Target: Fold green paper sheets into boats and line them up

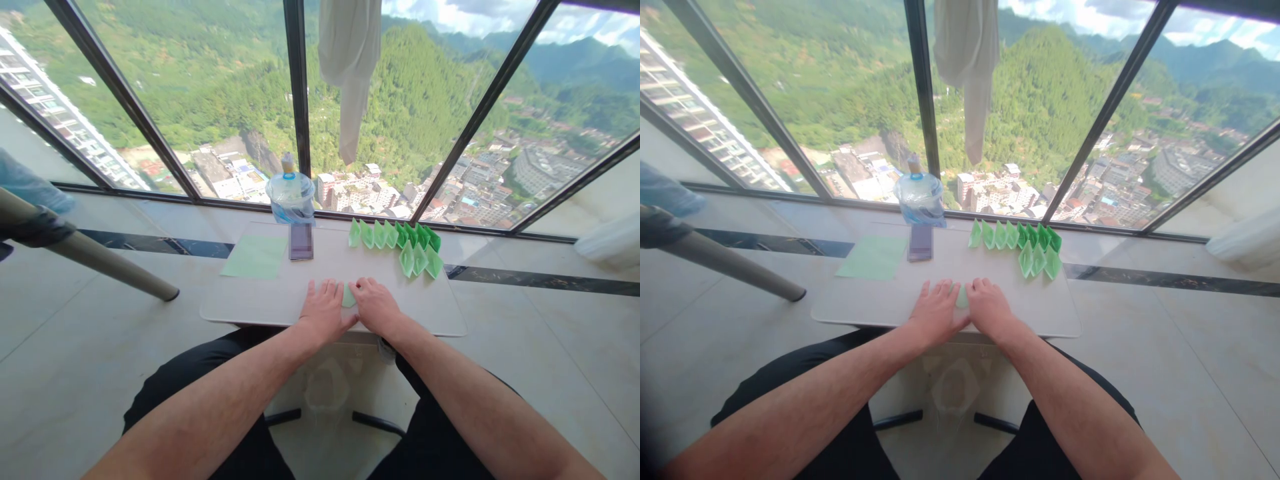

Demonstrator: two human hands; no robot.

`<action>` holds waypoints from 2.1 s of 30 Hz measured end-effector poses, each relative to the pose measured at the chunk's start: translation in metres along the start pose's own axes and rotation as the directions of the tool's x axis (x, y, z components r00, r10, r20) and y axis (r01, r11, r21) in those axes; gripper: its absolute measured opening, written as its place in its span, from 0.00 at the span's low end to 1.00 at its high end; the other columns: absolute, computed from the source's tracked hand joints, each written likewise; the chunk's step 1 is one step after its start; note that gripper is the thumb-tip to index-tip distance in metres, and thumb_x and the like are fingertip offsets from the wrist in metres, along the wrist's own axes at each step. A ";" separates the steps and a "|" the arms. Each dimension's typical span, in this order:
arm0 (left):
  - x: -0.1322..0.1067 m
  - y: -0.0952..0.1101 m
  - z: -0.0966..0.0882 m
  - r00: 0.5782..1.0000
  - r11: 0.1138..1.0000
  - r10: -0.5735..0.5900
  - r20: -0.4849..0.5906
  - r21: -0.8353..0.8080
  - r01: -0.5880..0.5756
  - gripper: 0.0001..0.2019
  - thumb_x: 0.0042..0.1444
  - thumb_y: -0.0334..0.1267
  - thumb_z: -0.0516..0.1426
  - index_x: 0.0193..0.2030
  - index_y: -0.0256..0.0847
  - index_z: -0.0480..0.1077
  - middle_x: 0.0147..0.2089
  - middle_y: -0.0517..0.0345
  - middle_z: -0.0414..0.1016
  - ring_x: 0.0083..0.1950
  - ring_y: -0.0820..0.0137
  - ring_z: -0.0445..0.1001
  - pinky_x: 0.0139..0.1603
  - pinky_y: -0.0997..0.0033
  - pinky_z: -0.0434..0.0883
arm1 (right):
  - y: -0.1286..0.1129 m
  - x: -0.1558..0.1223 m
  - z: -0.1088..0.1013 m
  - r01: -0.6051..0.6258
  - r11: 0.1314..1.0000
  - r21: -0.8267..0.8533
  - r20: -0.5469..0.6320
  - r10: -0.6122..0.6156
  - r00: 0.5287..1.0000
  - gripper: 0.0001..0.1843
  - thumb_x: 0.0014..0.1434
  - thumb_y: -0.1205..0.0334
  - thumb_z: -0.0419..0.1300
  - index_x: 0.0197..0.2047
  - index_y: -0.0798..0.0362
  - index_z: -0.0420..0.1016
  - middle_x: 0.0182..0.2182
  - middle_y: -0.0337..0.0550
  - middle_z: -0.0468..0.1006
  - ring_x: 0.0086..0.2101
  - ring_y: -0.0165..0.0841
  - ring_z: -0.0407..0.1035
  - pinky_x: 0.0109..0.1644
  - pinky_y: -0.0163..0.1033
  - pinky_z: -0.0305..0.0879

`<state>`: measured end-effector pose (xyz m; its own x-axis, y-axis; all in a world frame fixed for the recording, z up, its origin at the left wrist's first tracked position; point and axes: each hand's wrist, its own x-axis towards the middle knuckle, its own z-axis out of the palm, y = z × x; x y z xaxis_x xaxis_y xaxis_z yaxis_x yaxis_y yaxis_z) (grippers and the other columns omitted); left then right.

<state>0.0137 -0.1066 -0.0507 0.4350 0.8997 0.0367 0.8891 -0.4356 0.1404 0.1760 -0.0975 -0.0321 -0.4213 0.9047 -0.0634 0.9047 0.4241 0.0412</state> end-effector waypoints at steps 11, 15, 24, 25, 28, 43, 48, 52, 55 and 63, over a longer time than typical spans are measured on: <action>-0.002 -0.004 0.000 0.999 1.000 -0.013 0.045 0.019 0.012 0.39 0.61 0.64 0.47 0.70 0.38 0.56 0.71 0.37 0.59 0.73 0.52 0.54 0.72 0.38 0.42 | 0.007 -0.004 -0.005 -0.033 0.999 0.033 0.021 0.033 0.999 0.20 0.61 0.64 0.57 0.57 0.56 0.72 0.49 0.55 0.73 0.49 0.42 0.66 0.51 0.41 0.64; -0.001 -0.003 0.001 0.995 0.999 -0.049 0.085 0.028 0.046 0.43 0.60 0.65 0.47 0.72 0.34 0.53 0.73 0.35 0.56 0.74 0.51 0.51 0.72 0.40 0.40 | 0.020 -0.012 -0.002 -0.083 0.996 0.022 0.050 0.082 0.995 0.17 0.62 0.69 0.53 0.52 0.60 0.75 0.48 0.57 0.74 0.49 0.41 0.66 0.53 0.40 0.63; -0.002 -0.008 -0.006 0.985 0.981 -0.164 0.059 0.110 0.157 0.52 0.54 0.69 0.49 0.69 0.18 0.56 0.71 0.22 0.55 0.74 0.41 0.50 0.73 0.43 0.36 | 0.027 -0.014 -0.008 -0.133 0.991 0.021 0.098 0.131 0.987 0.18 0.62 0.69 0.50 0.48 0.59 0.78 0.46 0.59 0.75 0.47 0.43 0.67 0.50 0.42 0.64; -0.002 -0.011 -0.008 0.982 0.976 -0.183 0.043 0.127 0.177 0.52 0.54 0.69 0.50 0.68 0.18 0.58 0.70 0.21 0.56 0.73 0.39 0.50 0.72 0.42 0.36 | 0.026 -0.014 -0.008 -0.134 0.991 0.023 0.101 0.131 0.986 0.18 0.62 0.69 0.49 0.48 0.58 0.78 0.46 0.59 0.75 0.48 0.43 0.67 0.50 0.42 0.64; -0.001 -0.019 -0.014 0.974 0.965 -0.227 0.012 0.135 0.223 0.47 0.55 0.68 0.50 0.64 0.22 0.64 0.69 0.21 0.59 0.72 0.38 0.52 0.71 0.39 0.40 | 0.027 -0.013 -0.011 -0.139 0.990 0.030 0.117 0.135 0.984 0.18 0.63 0.68 0.49 0.48 0.58 0.79 0.47 0.59 0.75 0.48 0.43 0.67 0.50 0.42 0.64; 0.042 -0.041 -0.017 0.977 0.975 0.202 0.065 -0.107 -0.195 0.25 0.53 0.47 0.64 0.56 0.38 0.73 0.53 0.44 0.75 0.56 0.53 0.70 0.59 0.56 0.66 | 0.030 0.036 -0.005 -0.170 0.922 0.347 0.049 0.164 0.985 0.18 0.63 0.58 0.57 0.53 0.54 0.78 0.49 0.50 0.80 0.50 0.38 0.72 0.54 0.38 0.62; 0.048 -0.046 -0.018 0.980 0.973 0.192 0.053 -0.139 -0.183 0.31 0.51 0.49 0.65 0.61 0.38 0.70 0.58 0.42 0.73 0.61 0.49 0.68 0.61 0.52 0.65 | 0.031 0.046 -0.003 -0.272 0.842 0.467 0.156 0.224 0.962 0.17 0.53 0.62 0.63 0.47 0.53 0.79 0.37 0.44 0.82 0.37 0.35 0.73 0.40 0.36 0.63; 0.050 -0.046 -0.020 0.992 0.966 -0.012 -0.129 -0.257 -0.022 0.33 0.50 0.42 0.66 0.62 0.34 0.64 0.62 0.37 0.68 0.65 0.49 0.64 0.65 0.49 0.62 | 0.032 0.050 -0.006 -0.287 0.741 0.606 0.112 0.278 0.954 0.04 0.51 0.62 0.62 0.31 0.53 0.76 0.27 0.37 0.77 0.29 0.31 0.67 0.32 0.34 0.57; 0.056 -0.041 -0.028 0.930 0.773 -0.358 -0.078 -0.583 0.249 0.21 0.56 0.45 0.61 0.51 0.35 0.67 0.52 0.39 0.74 0.57 0.52 0.73 0.59 0.49 0.69 | 0.027 0.051 -0.011 -0.269 0.698 0.663 -0.105 0.443 0.890 0.06 0.54 0.59 0.59 0.28 0.52 0.70 0.23 0.34 0.71 0.26 0.29 0.62 0.31 0.34 0.54; 0.063 -0.020 -0.045 0.917 -0.018 -0.261 0.303 -0.951 0.310 0.26 0.49 0.45 0.69 0.49 0.41 0.62 0.45 0.51 0.78 0.38 0.66 0.79 0.39 0.61 0.78 | 0.002 0.048 -0.021 -0.164 0.768 0.620 -0.227 0.375 0.899 0.06 0.56 0.60 0.57 0.29 0.51 0.69 0.24 0.36 0.72 0.27 0.29 0.63 0.32 0.35 0.54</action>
<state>0.0167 -0.0393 -0.0065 0.2101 0.9295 -0.3031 -0.0161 0.3133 0.9495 0.1568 -0.0526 -0.0143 -0.0543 0.9814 0.1843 0.8031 0.1526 -0.5760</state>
